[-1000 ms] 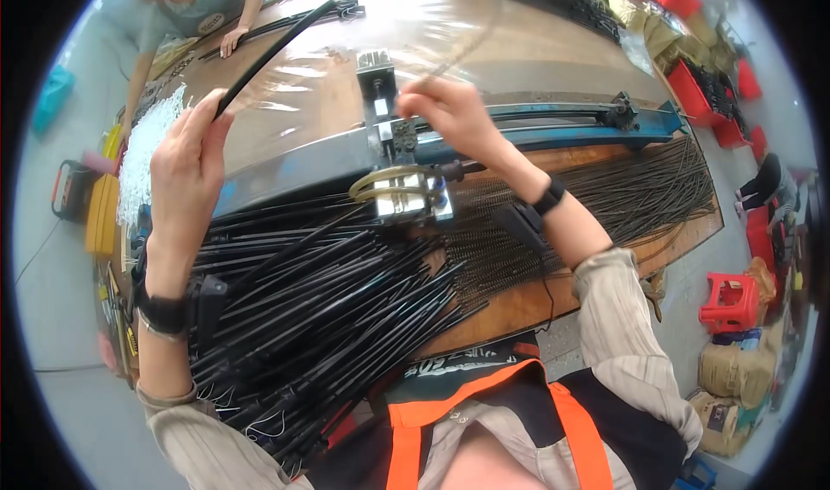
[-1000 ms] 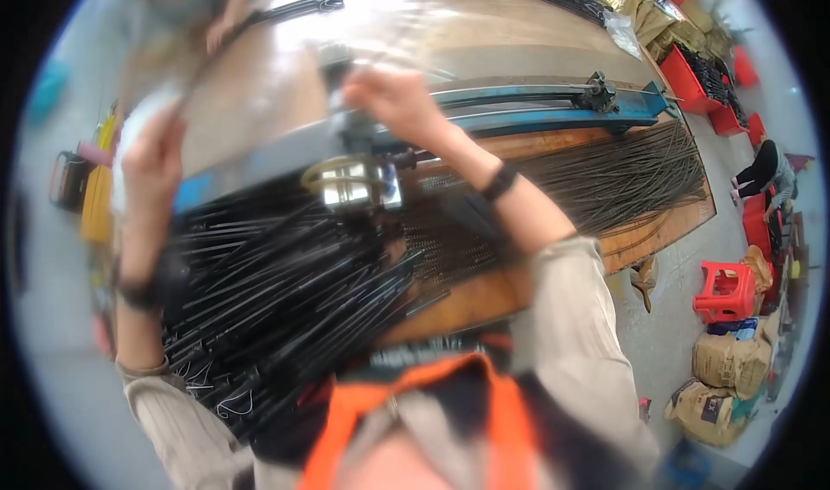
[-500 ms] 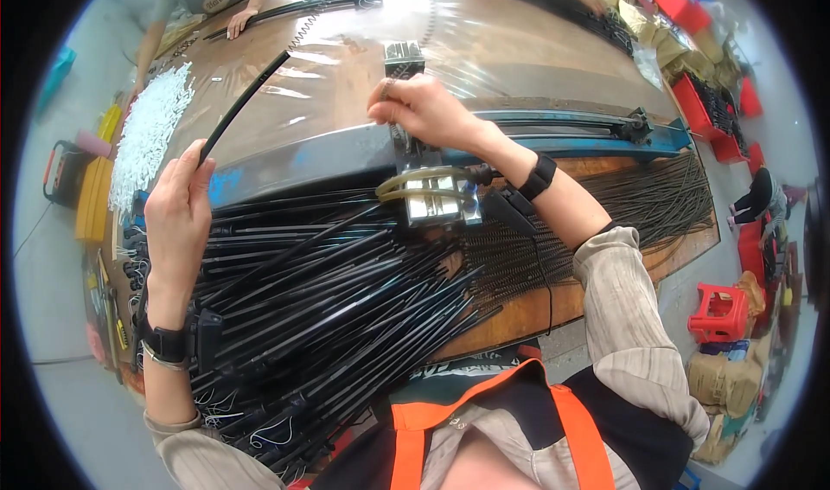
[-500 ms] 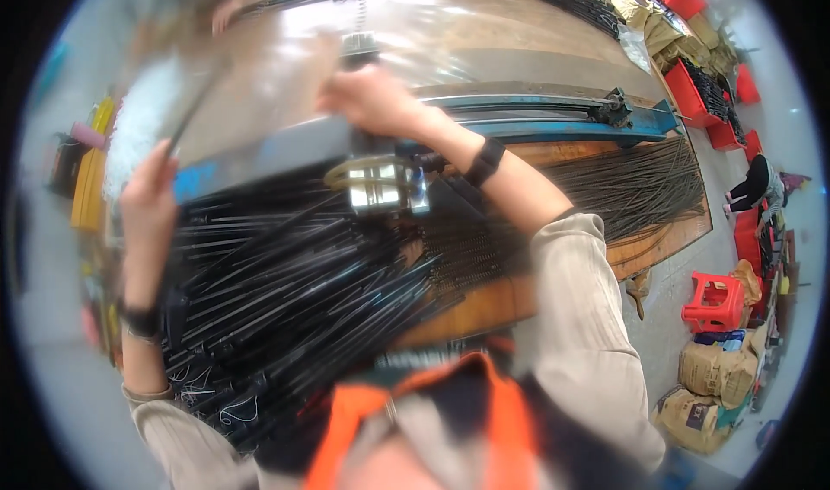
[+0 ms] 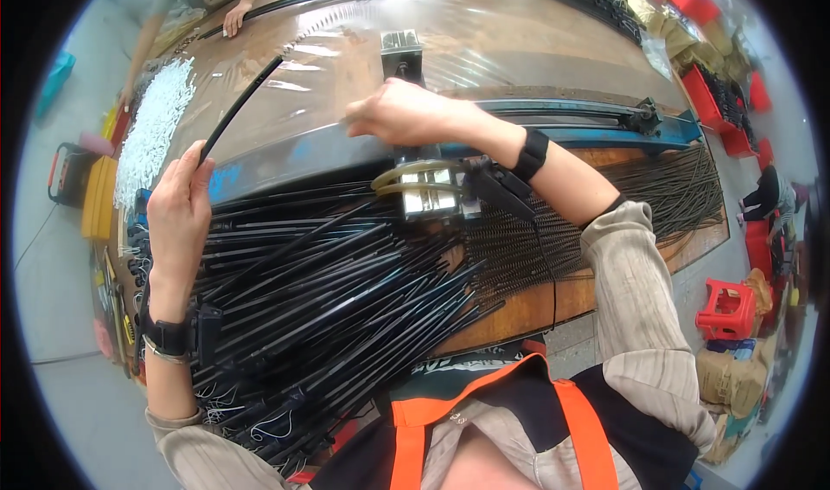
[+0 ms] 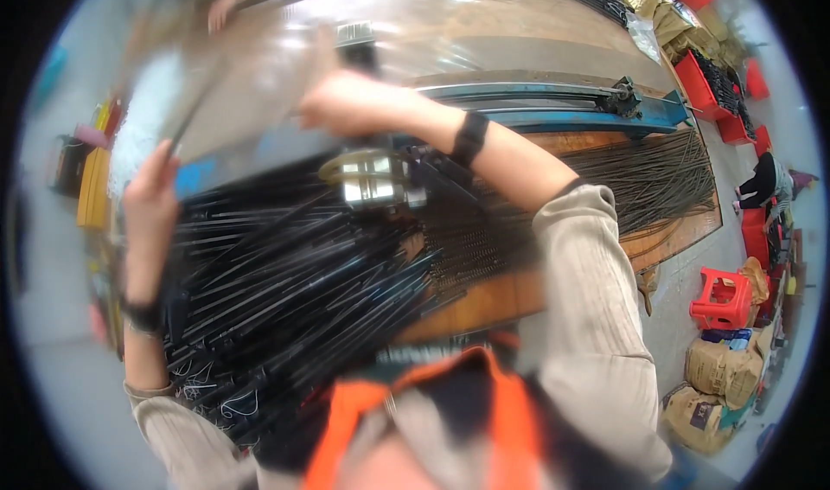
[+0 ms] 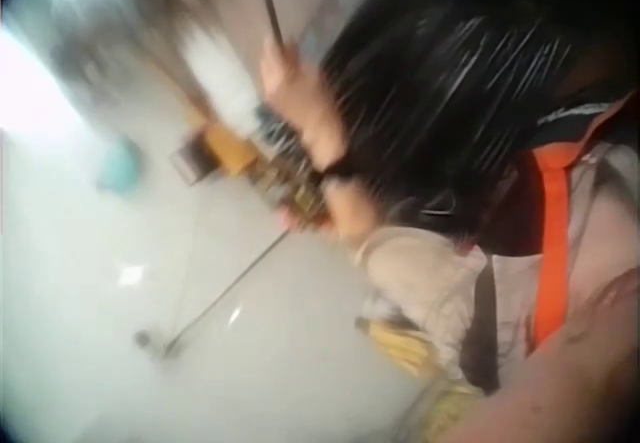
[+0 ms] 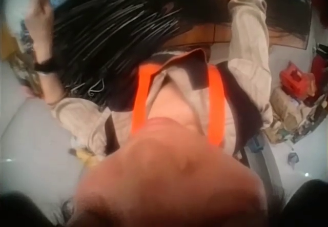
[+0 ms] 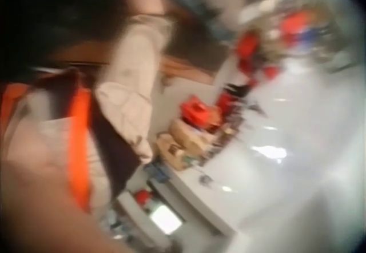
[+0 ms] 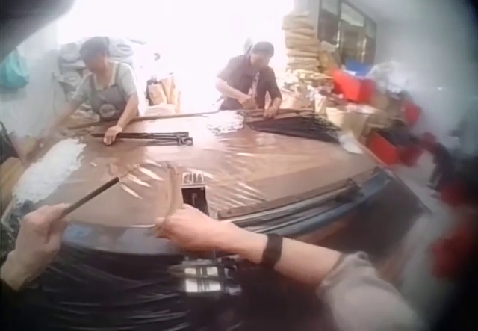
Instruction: Arranging and inserting industrial metal bristles into an assembly machine on a workbench.
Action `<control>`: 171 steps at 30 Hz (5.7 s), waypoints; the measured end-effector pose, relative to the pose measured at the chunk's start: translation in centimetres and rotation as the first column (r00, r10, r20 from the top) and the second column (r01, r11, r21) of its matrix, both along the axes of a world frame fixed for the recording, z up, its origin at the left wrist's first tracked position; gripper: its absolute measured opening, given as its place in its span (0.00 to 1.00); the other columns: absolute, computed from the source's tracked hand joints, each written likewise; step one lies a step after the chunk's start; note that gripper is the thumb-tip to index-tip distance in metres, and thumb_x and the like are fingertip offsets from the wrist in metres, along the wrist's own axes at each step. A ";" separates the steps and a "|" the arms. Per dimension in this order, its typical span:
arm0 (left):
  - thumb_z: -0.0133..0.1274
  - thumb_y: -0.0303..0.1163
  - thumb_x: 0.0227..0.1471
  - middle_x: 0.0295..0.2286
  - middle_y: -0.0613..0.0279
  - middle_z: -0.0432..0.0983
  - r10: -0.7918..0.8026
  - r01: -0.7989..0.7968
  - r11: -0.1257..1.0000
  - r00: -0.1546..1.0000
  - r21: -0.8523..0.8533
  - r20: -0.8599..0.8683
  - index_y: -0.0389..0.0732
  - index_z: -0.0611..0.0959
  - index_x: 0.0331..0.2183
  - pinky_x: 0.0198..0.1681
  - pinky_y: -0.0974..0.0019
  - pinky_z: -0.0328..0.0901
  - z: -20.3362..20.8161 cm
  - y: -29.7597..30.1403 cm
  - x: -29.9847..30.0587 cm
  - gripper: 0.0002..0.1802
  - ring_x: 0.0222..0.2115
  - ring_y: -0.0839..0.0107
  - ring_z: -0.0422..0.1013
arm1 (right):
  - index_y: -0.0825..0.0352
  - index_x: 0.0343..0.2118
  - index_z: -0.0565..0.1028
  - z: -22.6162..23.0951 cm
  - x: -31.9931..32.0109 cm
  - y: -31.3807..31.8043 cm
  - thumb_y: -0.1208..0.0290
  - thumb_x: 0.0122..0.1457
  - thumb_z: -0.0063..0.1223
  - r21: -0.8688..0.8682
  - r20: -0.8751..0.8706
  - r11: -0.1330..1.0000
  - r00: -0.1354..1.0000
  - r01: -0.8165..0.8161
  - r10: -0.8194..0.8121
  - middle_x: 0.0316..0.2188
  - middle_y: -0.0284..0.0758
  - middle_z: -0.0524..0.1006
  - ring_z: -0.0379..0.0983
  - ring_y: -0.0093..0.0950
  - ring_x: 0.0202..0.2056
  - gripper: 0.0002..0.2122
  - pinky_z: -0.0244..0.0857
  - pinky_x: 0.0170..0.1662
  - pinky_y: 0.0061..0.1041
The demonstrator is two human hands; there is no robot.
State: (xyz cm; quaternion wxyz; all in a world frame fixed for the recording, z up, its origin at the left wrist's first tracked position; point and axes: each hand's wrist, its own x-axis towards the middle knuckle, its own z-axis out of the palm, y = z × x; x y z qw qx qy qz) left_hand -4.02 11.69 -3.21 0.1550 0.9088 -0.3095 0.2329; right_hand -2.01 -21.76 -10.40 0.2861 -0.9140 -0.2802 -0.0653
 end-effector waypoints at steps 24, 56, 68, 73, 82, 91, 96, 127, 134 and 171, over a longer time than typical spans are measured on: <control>0.52 0.30 0.60 0.32 0.46 0.77 -0.007 0.007 1.000 1.000 -0.007 -0.022 0.35 0.80 0.45 0.34 0.60 0.68 -1.2 1.2 0.3 0.13 0.31 0.51 0.74 | 0.59 0.34 0.83 -0.4 0.3 -0.2 0.62 0.58 0.59 0.008 0.160 0.998 0.985 0.069 -0.069 0.24 0.29 0.80 0.72 0.24 0.30 0.08 0.64 0.41 0.28; 0.45 0.45 0.62 0.21 0.51 0.78 -0.238 0.273 0.957 0.932 0.100 -0.273 0.40 0.80 0.27 0.32 0.53 0.71 -8.4 -14.3 4.9 0.21 0.26 0.50 0.77 | 0.66 0.34 0.74 -4.9 -14.9 -29.6 0.74 0.59 0.55 -0.136 0.527 0.700 0.650 0.701 -0.547 0.29 0.37 0.74 0.71 0.36 0.39 0.04 0.61 0.49 0.34; 0.50 0.36 0.58 0.22 0.50 0.77 -0.288 0.294 0.955 0.952 0.049 -0.102 0.42 0.77 0.27 0.25 0.52 0.69 -9.7 -14.6 4.5 0.10 0.25 0.51 0.76 | 0.65 0.47 0.77 -3.9 -18.6 -14.9 0.78 0.56 0.56 -0.206 0.536 0.836 0.773 0.509 -0.339 0.44 0.32 0.80 0.72 0.31 0.51 0.15 0.55 0.55 0.32; 0.48 0.37 0.60 0.23 0.48 0.77 -0.194 0.236 0.955 0.956 0.178 -0.222 0.41 0.76 0.29 0.28 0.49 0.68 -8.8 -15.5 4.7 0.11 0.26 0.47 0.75 | 0.64 0.45 0.77 -4.6 -19.5 -13.1 0.74 0.57 0.57 -0.081 0.445 0.862 0.792 0.500 -0.418 0.36 0.31 0.80 0.73 0.29 0.42 0.12 0.56 0.49 0.30; 0.48 0.38 0.61 0.23 0.48 0.76 -0.225 0.250 0.956 0.960 0.152 -0.165 0.41 0.75 0.29 0.28 0.48 0.67 -9.8 -15.1 4.8 0.12 0.27 0.46 0.74 | 0.68 0.45 0.76 -6.4 -17.3 -10.2 0.74 0.58 0.56 0.179 0.168 0.917 0.908 0.356 -0.385 0.32 0.36 0.78 0.74 0.31 0.35 0.12 0.63 0.41 0.29; 0.51 0.31 0.58 0.30 0.56 0.77 -0.542 0.520 0.835 0.833 0.179 0.111 0.45 0.76 0.37 0.29 0.55 0.68 -9.7 -16.7 6.5 0.04 0.30 0.56 0.75 | 0.65 0.37 0.75 -6.2 -16.5 -11.9 0.69 0.53 0.63 0.181 -0.109 0.932 0.948 0.313 -0.298 0.29 0.36 0.75 0.71 0.34 0.34 0.11 0.65 0.39 0.30; 0.54 0.32 0.56 0.30 0.64 0.76 -0.480 0.359 0.858 0.814 0.368 0.327 0.48 0.77 0.40 0.35 0.61 0.65 -9.7 -11.3 10.9 0.09 0.33 0.64 0.74 | 0.63 0.29 0.73 -7.3 -22.6 -8.4 0.64 0.47 0.67 -0.076 0.123 0.970 0.967 0.232 -0.221 0.26 0.32 0.72 0.68 0.33 0.33 0.13 0.60 0.38 0.33; 0.53 0.33 0.58 0.28 0.54 0.78 -0.414 0.551 0.824 0.741 0.128 -0.528 0.44 0.77 0.46 0.29 0.57 0.71 -10.2 -4.2 -5.8 0.14 0.28 0.56 0.76 | 0.71 0.35 0.80 -5.5 -20.1 -4.1 0.70 0.59 0.57 0.197 -0.368 0.929 0.902 0.313 -0.226 0.22 0.40 0.77 0.73 0.25 0.23 0.09 0.66 0.29 0.25; 0.55 0.34 0.56 0.22 0.59 0.73 -0.467 0.584 0.803 0.740 0.119 -0.484 0.48 0.77 0.50 0.23 0.61 0.68 -8.3 -8.4 -8.4 0.19 0.21 0.59 0.73 | 0.69 0.35 0.80 -6.4 -21.4 -5.2 0.69 0.59 0.58 0.424 -0.254 0.864 0.951 0.273 -0.175 0.24 0.36 0.78 0.72 0.24 0.23 0.08 0.65 0.28 0.22; 0.53 0.28 0.47 0.30 0.59 0.74 -0.667 0.659 0.745 0.738 0.104 0.104 0.37 0.78 0.39 0.26 0.65 0.72 -3.4 -19.0 -9.7 0.13 0.29 0.64 0.74 | 0.67 0.51 0.76 -8.0 -26.4 -18.4 0.86 0.57 0.51 0.351 0.078 0.628 0.646 0.695 -0.759 0.33 0.30 0.78 0.71 0.20 0.30 0.18 0.66 0.37 0.18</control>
